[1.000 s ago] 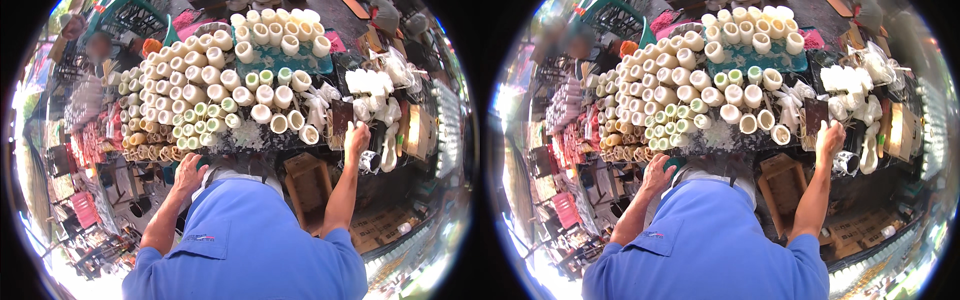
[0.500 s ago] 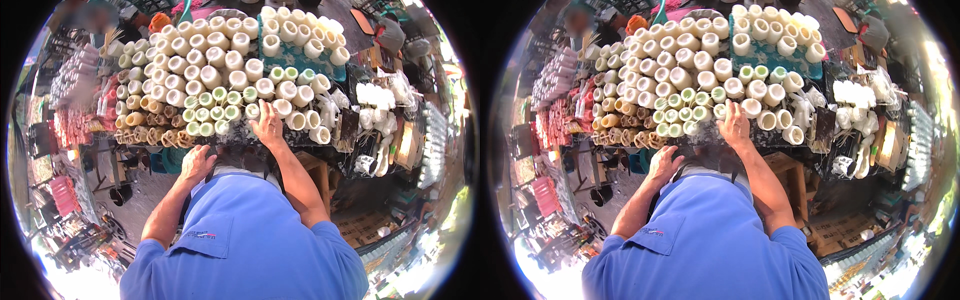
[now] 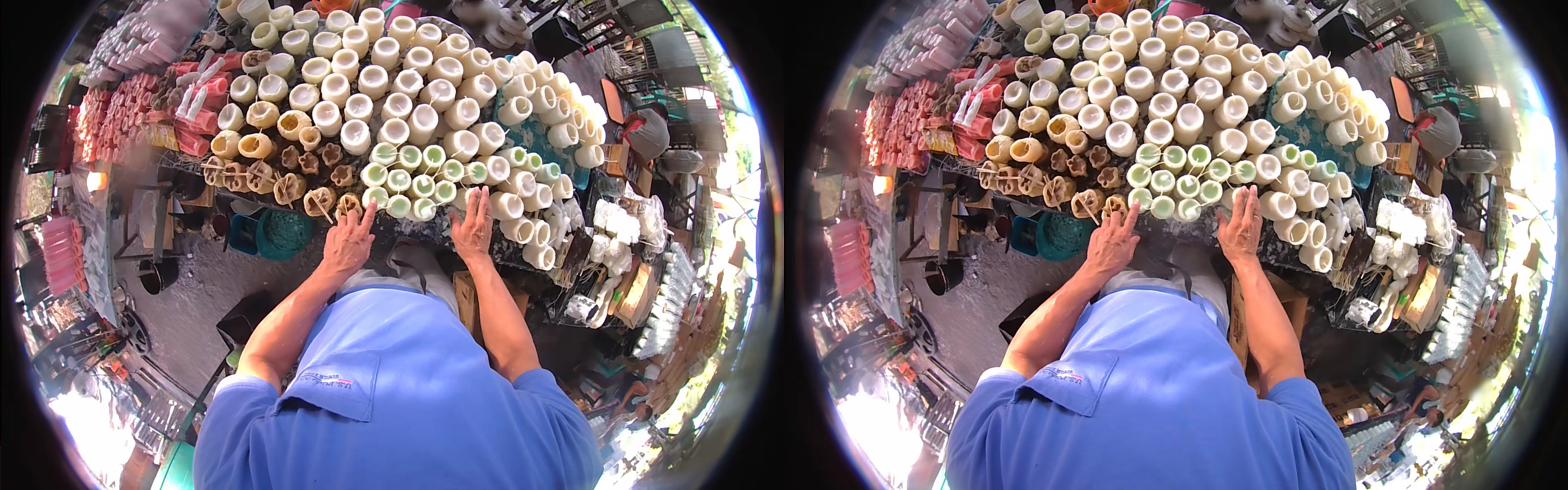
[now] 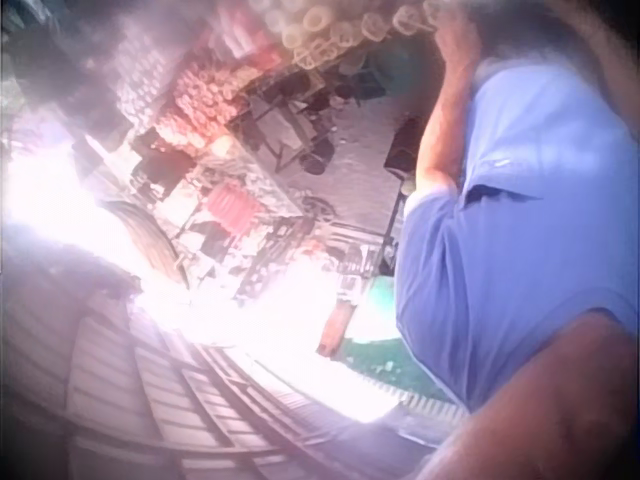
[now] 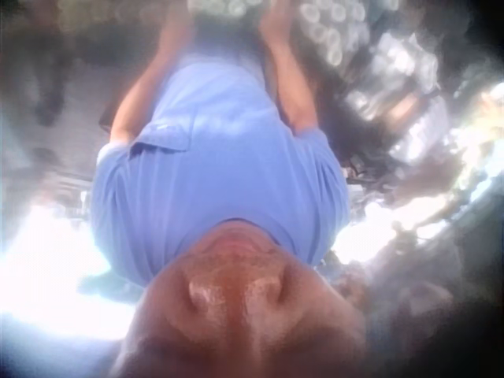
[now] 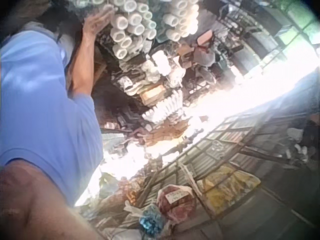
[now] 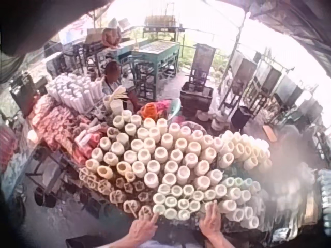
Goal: The person folds white paper pieces and places them into small cylindrical candle molds. They then dip the molds into a green basin containing a white substance, remove them, and arrange them on a tray. The person continues to insert paper into additional molds and organizes the finished items.
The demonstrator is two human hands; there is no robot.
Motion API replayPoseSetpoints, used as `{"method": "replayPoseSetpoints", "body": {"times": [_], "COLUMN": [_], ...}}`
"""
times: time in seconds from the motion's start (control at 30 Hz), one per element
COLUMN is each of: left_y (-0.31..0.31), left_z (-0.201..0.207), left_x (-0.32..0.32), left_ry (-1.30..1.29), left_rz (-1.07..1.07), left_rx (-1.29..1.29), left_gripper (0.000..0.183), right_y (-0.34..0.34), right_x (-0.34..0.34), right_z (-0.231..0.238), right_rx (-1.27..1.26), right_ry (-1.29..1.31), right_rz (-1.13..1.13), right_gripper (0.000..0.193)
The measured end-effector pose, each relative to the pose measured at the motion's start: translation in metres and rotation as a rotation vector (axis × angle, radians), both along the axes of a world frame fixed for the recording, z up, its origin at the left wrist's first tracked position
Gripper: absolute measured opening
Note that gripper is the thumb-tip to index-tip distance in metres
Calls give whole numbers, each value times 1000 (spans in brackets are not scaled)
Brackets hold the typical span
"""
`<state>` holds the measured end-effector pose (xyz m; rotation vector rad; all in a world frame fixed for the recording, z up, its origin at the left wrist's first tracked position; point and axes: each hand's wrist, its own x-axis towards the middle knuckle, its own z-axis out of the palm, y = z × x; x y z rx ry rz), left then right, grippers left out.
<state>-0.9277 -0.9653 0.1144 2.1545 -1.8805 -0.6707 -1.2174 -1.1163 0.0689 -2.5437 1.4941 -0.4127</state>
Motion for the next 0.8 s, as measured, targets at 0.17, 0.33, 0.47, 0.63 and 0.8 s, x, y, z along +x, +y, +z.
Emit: {"method": "replayPoseSetpoints", "body": {"times": [0.17, 0.33, 0.47, 0.63, 0.8], "left_y": [-4, -5, -5, 0, 3], "left_z": [-3, 4, 6, 5, 9], "left_x": [1, -1, -8, -21, -31], "left_ry": [7, 4, -25, -55, -32], "left_rz": [-7, 23, 39, 76, 159], "left_rx": [-18, -51, -105, -82, -82], "left_gripper": [88, 85, 84, 84, 84], "right_y": [2, 1, 1, -2, -8], "right_x": [5, 0, -10, -28, -39], "right_z": [4, 5, 2, -2, -1], "right_rx": [0, -31, 4, 50, 36], "right_ry": [58, 24, 1, -39, -68], "right_rz": [-2, 28, 21, 74, 114], "right_gripper": [93, 97, 99, 99, 95]}}
